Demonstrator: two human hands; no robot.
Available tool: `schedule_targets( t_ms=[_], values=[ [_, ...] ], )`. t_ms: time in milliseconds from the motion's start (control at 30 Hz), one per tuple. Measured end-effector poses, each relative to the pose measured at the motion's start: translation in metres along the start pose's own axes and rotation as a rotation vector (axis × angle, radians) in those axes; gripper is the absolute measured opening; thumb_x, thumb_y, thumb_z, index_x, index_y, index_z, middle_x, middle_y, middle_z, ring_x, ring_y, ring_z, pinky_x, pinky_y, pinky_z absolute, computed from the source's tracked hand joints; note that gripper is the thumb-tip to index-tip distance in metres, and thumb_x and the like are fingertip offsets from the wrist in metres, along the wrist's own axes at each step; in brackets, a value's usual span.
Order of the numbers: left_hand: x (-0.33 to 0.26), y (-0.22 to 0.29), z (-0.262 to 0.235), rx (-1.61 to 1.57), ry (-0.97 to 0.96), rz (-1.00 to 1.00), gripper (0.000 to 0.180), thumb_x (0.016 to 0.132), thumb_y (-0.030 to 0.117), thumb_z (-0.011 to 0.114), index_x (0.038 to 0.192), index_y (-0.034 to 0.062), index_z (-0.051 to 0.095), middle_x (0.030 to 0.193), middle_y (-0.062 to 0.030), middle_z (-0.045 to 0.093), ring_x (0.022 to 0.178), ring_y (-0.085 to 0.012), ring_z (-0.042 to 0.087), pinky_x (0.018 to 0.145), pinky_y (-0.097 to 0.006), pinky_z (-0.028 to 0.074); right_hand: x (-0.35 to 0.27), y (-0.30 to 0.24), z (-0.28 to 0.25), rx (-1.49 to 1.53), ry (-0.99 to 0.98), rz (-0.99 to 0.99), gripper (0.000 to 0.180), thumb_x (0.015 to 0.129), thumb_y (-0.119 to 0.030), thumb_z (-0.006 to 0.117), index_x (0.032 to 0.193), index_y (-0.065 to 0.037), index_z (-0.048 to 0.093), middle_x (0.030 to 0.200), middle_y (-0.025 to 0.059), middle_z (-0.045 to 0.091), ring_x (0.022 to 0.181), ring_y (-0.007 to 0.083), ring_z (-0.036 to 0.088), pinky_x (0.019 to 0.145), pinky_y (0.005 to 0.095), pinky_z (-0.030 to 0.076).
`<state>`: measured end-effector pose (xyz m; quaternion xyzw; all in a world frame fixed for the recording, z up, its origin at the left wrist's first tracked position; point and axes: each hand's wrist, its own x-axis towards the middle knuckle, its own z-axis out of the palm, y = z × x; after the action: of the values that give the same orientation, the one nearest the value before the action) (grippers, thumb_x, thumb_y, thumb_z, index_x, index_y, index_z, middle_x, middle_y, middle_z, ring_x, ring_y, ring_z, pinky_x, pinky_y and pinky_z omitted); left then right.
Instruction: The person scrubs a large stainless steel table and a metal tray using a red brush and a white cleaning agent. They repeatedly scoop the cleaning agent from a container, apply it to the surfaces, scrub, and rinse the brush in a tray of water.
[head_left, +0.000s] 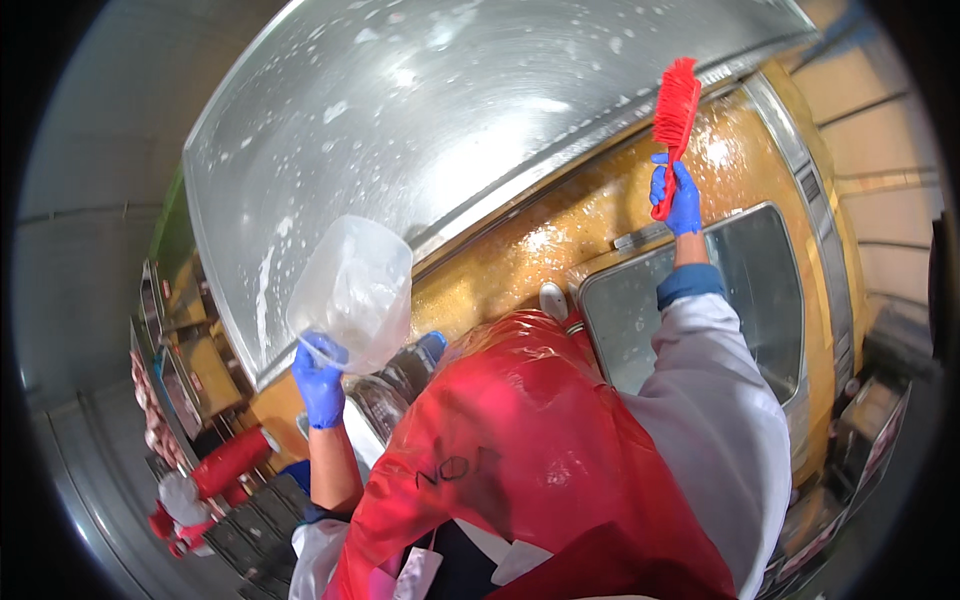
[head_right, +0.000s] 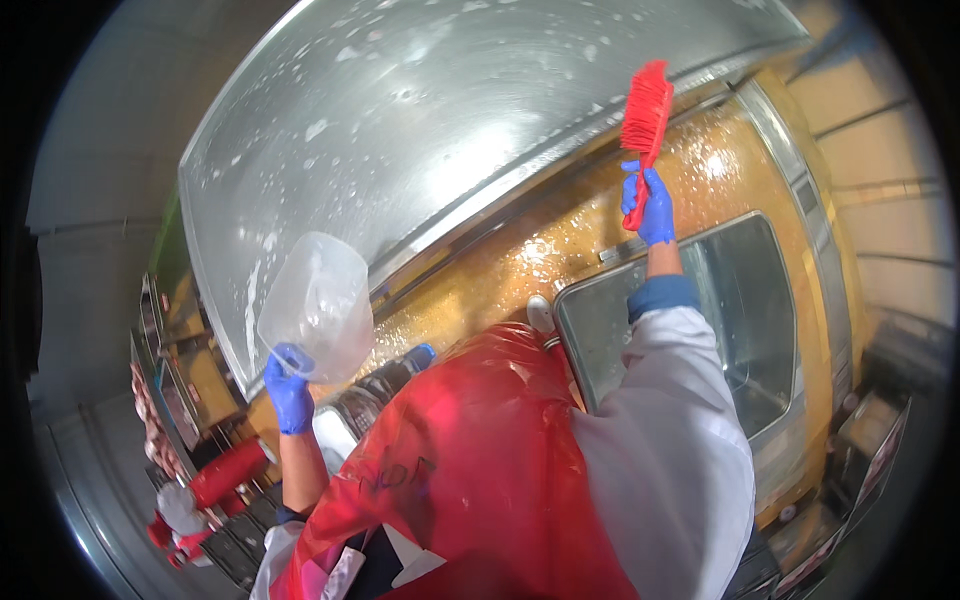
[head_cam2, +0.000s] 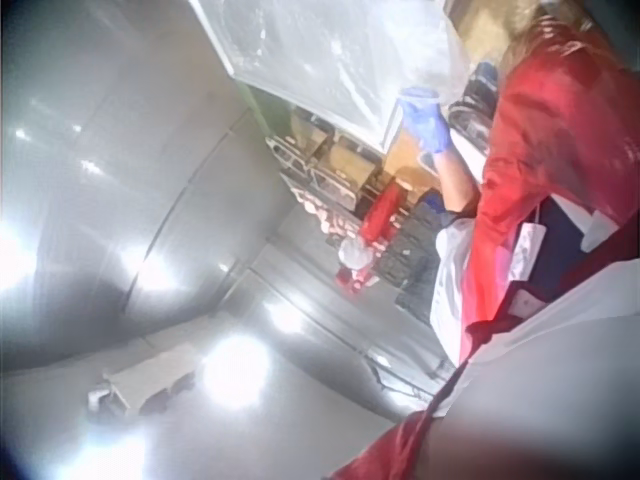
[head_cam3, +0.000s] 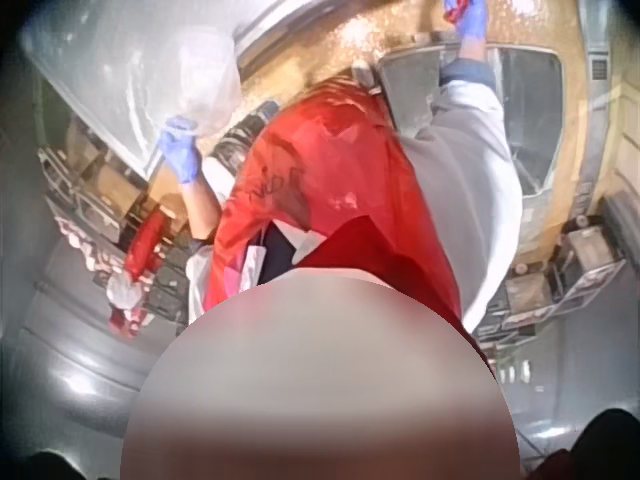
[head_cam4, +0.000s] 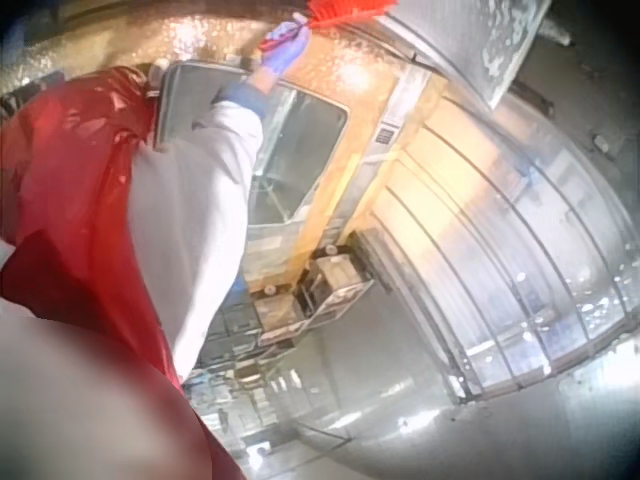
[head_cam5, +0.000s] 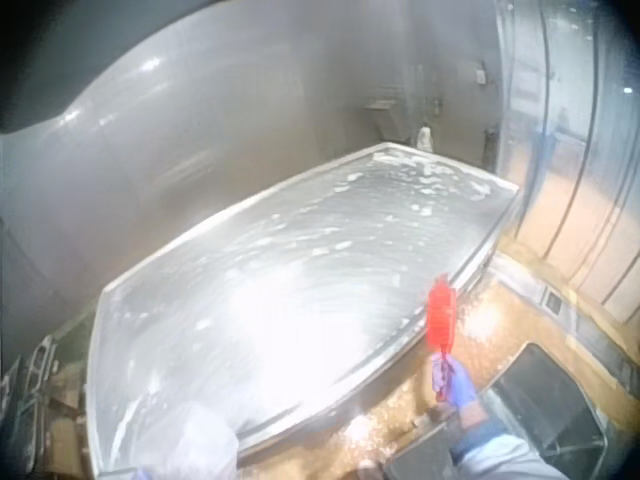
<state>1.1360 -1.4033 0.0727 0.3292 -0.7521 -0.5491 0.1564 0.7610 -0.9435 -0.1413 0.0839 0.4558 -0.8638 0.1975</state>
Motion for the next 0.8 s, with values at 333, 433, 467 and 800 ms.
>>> schedule_targets(
  t_ms=[333,433,467,800],
  values=[
    [0.034,-0.041,-0.061,0.288,0.037,-0.109,0.036,0.068,0.006,0.066,0.101,-0.0065,0.060,0.089,-0.0124,0.066,0.081,-0.0177,0.062,0.072,-0.031,0.050,-0.080,0.139,0.288,-1.933,-0.757,-0.400,0.049,0.089,-0.018,0.042,0.135,0.000,0.041,0.090,0.0255,0.064,0.083,0.0376,0.064,0.072,0.0485,0.051],
    [0.050,-0.057,-0.080,0.298,0.066,-0.058,0.040,0.068,0.011,0.068,0.102,-0.0079,0.060,0.090,-0.0168,0.067,0.081,-0.0216,0.064,0.073,-0.033,0.050,-0.029,0.131,0.317,-1.839,-0.350,-0.262,0.052,0.089,-0.012,0.041,0.139,0.002,0.033,0.093,0.0264,0.064,0.083,0.0400,0.064,0.073,0.0499,0.051],
    [0.059,-0.062,-0.084,0.298,0.064,-0.027,0.041,0.068,0.012,0.069,0.102,-0.0083,0.060,0.090,-0.0180,0.067,0.081,-0.0230,0.065,0.073,-0.034,0.051,-0.036,0.138,0.327,-1.869,-0.370,-0.242,0.053,0.090,-0.012,0.040,0.140,0.002,0.032,0.095,0.0269,0.064,0.084,0.0403,0.064,0.073,0.0500,0.051],
    [0.162,-0.047,-0.138,0.890,0.015,0.134,0.029,0.067,0.025,0.064,0.084,0.0015,0.064,0.088,-0.0224,0.065,0.085,-0.0403,0.063,0.076,-0.045,0.051,-0.031,0.215,0.436,-1.959,-0.417,-0.217,0.059,0.090,-0.012,0.038,0.144,0.004,0.021,0.106,0.0254,0.063,0.091,0.0379,0.065,0.081,0.0465,0.051]
  ],
)
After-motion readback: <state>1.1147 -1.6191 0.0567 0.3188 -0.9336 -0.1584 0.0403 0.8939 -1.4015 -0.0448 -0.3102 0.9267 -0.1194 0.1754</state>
